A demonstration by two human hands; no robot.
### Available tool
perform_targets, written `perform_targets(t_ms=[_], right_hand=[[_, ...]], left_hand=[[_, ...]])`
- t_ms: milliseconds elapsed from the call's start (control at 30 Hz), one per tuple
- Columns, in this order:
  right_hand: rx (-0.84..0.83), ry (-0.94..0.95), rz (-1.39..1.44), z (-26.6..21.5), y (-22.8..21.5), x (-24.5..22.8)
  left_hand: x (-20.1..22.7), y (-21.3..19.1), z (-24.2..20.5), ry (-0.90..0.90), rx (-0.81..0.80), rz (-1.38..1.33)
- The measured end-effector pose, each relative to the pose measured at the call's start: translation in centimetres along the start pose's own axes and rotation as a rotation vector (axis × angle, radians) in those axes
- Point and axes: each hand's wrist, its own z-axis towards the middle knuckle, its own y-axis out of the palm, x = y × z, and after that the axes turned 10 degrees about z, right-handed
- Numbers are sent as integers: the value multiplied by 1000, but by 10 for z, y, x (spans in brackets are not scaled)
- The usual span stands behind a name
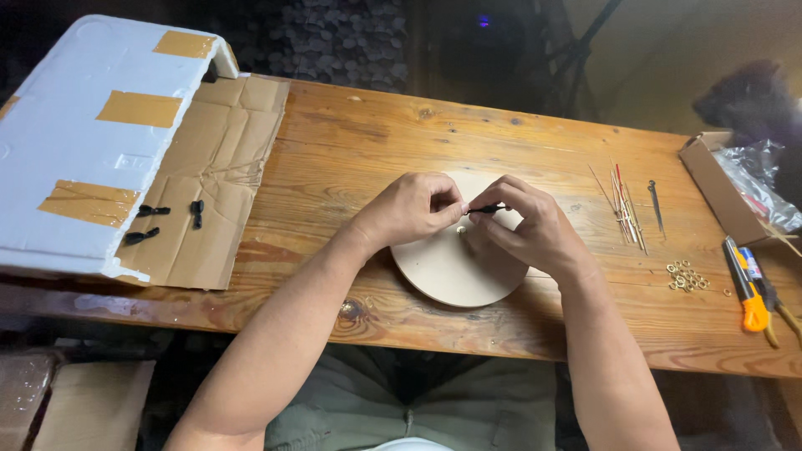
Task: The person attaches a small black rectangular device to the center of a round wooden board. They then place a metal ring over the device, secure it using pliers, and wipe the board with a feather duster. Finally, they insert a small black component into the center of the ring.
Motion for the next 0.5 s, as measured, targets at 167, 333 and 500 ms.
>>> perform_targets(t_ms=[167,333,500], right_hand=[[-94,133,7,0,-5,-13],[-162,212,-29,-3,-8,0],[-189,220,-72,-3,-7,8]], left_hand=[[-4,2,3,128,-8,162],[-8,-2,0,176,-24,264],[-12,1,0,227,-44,312]])
